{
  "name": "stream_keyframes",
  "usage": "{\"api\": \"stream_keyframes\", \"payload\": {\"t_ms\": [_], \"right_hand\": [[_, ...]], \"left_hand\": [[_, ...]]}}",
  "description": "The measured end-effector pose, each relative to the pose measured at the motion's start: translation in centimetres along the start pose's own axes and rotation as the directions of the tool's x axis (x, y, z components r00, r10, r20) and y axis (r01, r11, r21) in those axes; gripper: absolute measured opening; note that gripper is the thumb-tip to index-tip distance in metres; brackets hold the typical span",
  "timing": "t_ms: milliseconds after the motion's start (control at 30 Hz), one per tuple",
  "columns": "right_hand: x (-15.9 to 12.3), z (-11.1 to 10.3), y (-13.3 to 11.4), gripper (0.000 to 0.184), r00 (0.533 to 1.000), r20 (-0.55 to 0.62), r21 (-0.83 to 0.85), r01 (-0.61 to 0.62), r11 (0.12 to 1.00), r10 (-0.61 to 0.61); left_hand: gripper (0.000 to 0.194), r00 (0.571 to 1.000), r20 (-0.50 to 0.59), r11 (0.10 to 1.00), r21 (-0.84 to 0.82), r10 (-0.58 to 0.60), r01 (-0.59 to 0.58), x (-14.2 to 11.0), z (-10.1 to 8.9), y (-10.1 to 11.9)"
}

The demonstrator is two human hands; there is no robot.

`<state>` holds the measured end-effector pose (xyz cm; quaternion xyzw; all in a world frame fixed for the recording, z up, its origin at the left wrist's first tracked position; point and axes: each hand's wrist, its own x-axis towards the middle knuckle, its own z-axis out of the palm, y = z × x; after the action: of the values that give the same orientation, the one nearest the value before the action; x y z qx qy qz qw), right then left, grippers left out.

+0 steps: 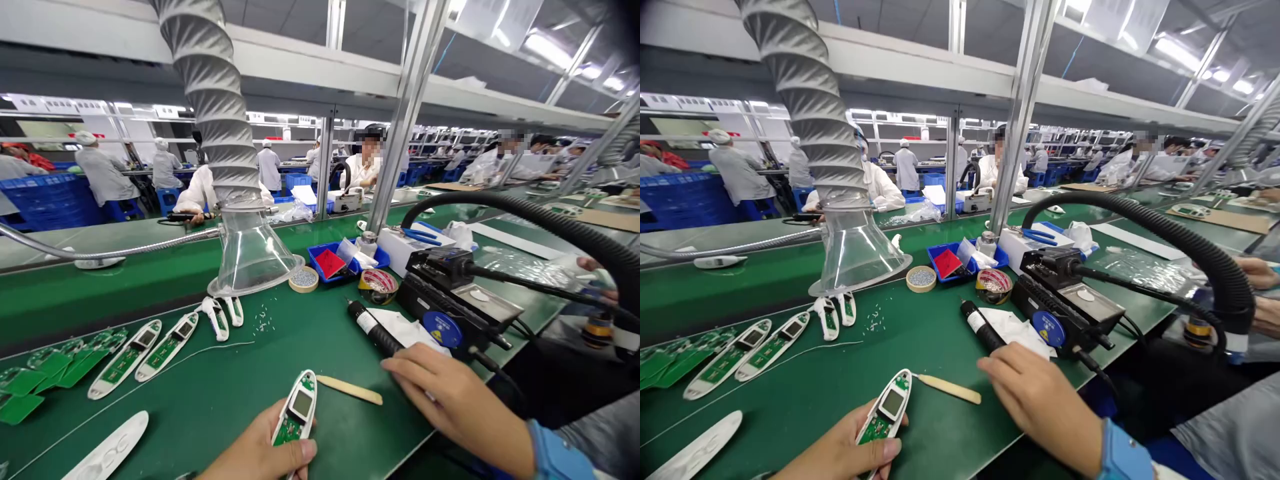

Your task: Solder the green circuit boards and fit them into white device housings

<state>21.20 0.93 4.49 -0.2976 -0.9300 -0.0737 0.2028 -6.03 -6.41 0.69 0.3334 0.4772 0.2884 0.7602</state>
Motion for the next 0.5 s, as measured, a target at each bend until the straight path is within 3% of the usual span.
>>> {"api": "stream_keyframes", "payload": {"t_ms": [133,233,333,400,500], "right_hand": [[1.2,2.5,-4.2,0.014,0.977,0.064,0.113,-0.209,0.971,0.203],[1.9,4.1,-5.0,0.013,0.924,0.166,0.204,-0.375,0.904,0.345],[1.9,4.3,-4.8,0.018,0.867,0.270,0.337,-0.492,0.803,0.418],[1.5,4.2,-4.9,0.020,0.809,0.279,0.471,-0.584,0.661,0.517],[0.5,3.9,-5.4,0.031,0.690,0.292,0.701,-0.625,0.343,0.662]], "left_hand": [[0.073,1.000,0.017,0.999,0.048,-0.012,0.011,-0.7,0.6,-0.2],[0.075,0.999,0.024,0.996,0.082,-0.021,0.019,-0.9,0.6,-0.2],[0.076,0.998,0.051,0.997,0.080,-0.028,0.024,-0.8,0.4,-0.2],[0.079,0.997,0.074,0.997,0.071,-0.033,0.028,-0.7,0.2,-0.3],[0.085,0.996,0.079,0.998,0.051,-0.036,0.032,-0.5,0.1,-0.7]]}}
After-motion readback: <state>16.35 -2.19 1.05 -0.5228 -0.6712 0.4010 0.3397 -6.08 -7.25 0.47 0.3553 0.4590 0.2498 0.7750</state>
